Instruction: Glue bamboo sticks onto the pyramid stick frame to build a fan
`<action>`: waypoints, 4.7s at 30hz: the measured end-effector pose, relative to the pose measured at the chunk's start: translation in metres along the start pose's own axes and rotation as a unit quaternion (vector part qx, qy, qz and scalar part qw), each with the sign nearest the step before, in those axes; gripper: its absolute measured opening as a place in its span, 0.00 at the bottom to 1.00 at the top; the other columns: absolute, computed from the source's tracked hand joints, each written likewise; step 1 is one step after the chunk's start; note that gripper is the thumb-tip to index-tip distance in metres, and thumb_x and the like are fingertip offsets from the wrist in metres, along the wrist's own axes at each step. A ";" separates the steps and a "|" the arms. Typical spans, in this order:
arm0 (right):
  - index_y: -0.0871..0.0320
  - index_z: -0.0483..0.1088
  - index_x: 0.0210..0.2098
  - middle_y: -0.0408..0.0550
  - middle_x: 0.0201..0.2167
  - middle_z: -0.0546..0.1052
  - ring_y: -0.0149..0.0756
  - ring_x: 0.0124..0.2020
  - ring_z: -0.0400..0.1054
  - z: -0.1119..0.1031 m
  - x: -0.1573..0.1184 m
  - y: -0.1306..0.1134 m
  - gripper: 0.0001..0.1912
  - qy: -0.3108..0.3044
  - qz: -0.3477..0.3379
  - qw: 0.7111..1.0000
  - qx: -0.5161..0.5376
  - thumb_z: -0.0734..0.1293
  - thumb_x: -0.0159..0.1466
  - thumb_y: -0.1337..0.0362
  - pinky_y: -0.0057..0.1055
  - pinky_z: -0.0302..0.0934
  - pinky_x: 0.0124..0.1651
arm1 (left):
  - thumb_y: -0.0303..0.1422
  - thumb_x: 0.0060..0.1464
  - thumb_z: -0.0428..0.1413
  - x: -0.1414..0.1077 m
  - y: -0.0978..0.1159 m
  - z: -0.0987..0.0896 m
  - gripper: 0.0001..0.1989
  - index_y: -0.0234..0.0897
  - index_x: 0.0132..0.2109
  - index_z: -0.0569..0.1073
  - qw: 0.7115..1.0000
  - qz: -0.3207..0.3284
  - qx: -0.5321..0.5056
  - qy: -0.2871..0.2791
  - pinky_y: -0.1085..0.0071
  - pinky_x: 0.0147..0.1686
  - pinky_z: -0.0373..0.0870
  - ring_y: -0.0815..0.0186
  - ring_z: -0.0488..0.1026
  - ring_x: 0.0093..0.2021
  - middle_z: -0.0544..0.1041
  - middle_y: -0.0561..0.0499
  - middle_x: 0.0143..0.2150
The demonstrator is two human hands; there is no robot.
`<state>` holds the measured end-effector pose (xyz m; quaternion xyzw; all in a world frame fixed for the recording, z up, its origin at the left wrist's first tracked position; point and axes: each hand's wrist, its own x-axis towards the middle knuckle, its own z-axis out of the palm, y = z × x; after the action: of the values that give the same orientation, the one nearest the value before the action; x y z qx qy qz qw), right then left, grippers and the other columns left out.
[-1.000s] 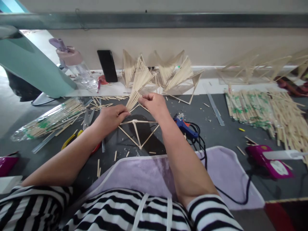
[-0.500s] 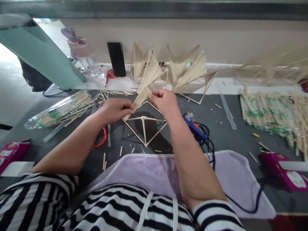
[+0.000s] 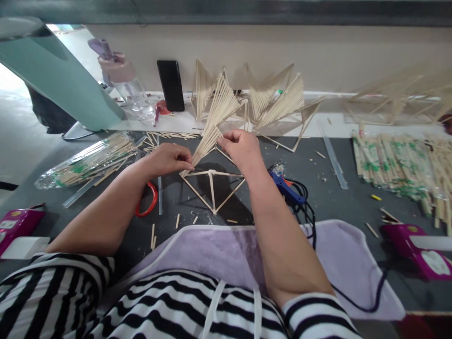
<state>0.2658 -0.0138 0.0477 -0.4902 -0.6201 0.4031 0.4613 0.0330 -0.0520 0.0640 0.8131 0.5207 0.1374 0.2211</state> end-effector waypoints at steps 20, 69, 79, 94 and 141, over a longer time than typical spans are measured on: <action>0.58 0.73 0.27 0.41 0.21 0.73 0.30 0.24 0.65 0.001 0.002 0.000 0.12 -0.015 0.007 1.000 -0.002 0.71 0.51 0.55 0.30 0.61 0.30 | 0.42 0.49 0.59 0.000 -0.001 -0.002 0.13 0.36 0.29 0.75 1.000 -0.012 -0.004 -0.021 0.75 0.30 0.58 0.70 0.67 0.28 0.73 0.57 0.24; 0.58 0.70 0.26 0.42 0.21 0.73 0.31 0.23 0.68 0.003 -0.001 0.000 0.10 0.012 0.006 1.000 -0.007 0.71 0.52 0.59 0.31 0.60 0.28 | 0.40 0.50 0.58 0.000 -0.010 0.000 0.11 0.35 0.29 0.72 0.998 0.035 -0.025 -0.052 0.75 0.30 0.57 0.71 0.64 0.27 0.71 0.57 0.25; 0.59 0.71 0.27 0.42 0.21 0.74 0.31 0.23 0.67 0.003 0.002 0.004 0.11 0.011 0.003 1.000 -0.011 0.72 0.52 0.58 0.30 0.61 0.28 | 0.39 0.50 0.57 -0.001 -0.009 -0.007 0.11 0.35 0.31 0.72 0.994 0.038 -0.024 -0.095 0.75 0.31 0.57 0.71 0.66 0.29 0.71 0.57 0.26; 0.58 0.71 0.26 0.41 0.20 0.73 0.30 0.22 0.66 0.004 0.001 0.002 0.10 0.014 -0.003 1.000 -0.013 0.71 0.52 0.57 0.31 0.60 0.28 | 0.36 0.51 0.58 0.001 -0.018 -0.005 0.08 0.35 0.32 0.71 0.991 0.045 -0.052 -0.111 0.75 0.31 0.58 0.71 0.65 0.29 0.71 0.57 0.27; 0.56 0.71 0.27 0.42 0.26 0.75 0.32 0.30 0.68 0.003 0.001 -0.005 0.11 0.002 -0.002 0.998 -0.058 0.70 0.55 0.55 0.30 0.61 0.36 | 0.39 0.53 0.54 0.002 -0.006 -0.011 0.11 0.35 0.32 0.70 0.991 0.014 0.024 -0.132 0.75 0.32 0.58 0.69 0.65 0.30 0.71 0.56 0.28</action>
<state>0.2612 -0.0137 0.0517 -0.5156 -0.6425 0.3647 0.4340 0.0240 -0.0451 0.0701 0.8364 0.4786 0.0196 0.2665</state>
